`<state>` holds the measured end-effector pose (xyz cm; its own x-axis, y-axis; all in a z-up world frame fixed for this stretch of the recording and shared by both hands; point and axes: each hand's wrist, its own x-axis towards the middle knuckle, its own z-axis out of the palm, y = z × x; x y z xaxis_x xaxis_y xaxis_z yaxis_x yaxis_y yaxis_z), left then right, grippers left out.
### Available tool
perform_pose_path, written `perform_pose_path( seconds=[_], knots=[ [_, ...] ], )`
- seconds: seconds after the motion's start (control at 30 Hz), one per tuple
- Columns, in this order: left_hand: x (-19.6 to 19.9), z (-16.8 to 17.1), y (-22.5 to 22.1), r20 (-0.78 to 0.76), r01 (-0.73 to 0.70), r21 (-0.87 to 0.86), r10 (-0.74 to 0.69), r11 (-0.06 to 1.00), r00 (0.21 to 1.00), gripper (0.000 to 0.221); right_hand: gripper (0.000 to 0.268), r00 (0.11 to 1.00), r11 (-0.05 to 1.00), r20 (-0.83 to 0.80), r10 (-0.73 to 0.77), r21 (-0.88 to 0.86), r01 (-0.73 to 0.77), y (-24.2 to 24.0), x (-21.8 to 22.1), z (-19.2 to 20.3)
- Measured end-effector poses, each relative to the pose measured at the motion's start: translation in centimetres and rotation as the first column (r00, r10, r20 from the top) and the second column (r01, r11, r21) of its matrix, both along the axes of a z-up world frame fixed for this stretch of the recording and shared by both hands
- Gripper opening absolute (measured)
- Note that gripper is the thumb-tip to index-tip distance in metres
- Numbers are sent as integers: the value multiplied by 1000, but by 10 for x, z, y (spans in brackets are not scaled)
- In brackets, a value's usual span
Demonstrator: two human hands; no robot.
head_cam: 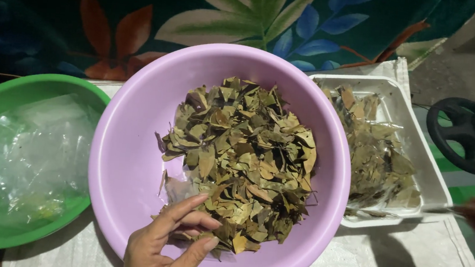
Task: Package dried leaves into small plastic bags from a large bowl
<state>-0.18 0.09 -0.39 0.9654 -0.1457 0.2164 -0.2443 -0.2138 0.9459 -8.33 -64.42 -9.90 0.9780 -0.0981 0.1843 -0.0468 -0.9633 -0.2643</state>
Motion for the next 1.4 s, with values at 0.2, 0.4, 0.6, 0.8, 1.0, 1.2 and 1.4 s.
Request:
perform_pose_path(
  seconds=[0.2, 0.4, 0.6, 0.8, 1.0, 1.2, 1.4],
  knots=[
    [0, 0, 0, -41, -7, -9, 6, 1000, 999, 61, 10, 971, 979, -135, -199, -73, 190, 135, 20, 56],
    [-1, 2, 0, -68, -2, 4, 2, 1000, 998, 60, 17, 961, 957, -227, -157, 203, 205, 179, 53, 69],
    [0, 13, -2, -134, -3, -1, 3, 1000, 991, 60, 35, 849, 967, -476, -232, -212, 145, 181, 81, 71],
    [0, 10, -1, -100, 41, 2, -41, 999, 994, 55, 47, 974, 971, 158, 163, 148, -186, 229, 87, 140],
    [0, 15, -3, -25, -13, -55, 12, 998, 1000, 49, 38, 751, 754, -82, 655, 130, -644, 351, 164, 169],
    [-1, 19, -2, -57, 0, -105, -6, 994, 998, 48, 7, 724, 668, -248, 644, -279, -690, 416, 230, 120],
    [0, 14, -2, -71, -10, -144, 0, 990, 997, 47, 14, 612, 617, -184, 769, -37, -786, 407, 222, 140]
  ],
)
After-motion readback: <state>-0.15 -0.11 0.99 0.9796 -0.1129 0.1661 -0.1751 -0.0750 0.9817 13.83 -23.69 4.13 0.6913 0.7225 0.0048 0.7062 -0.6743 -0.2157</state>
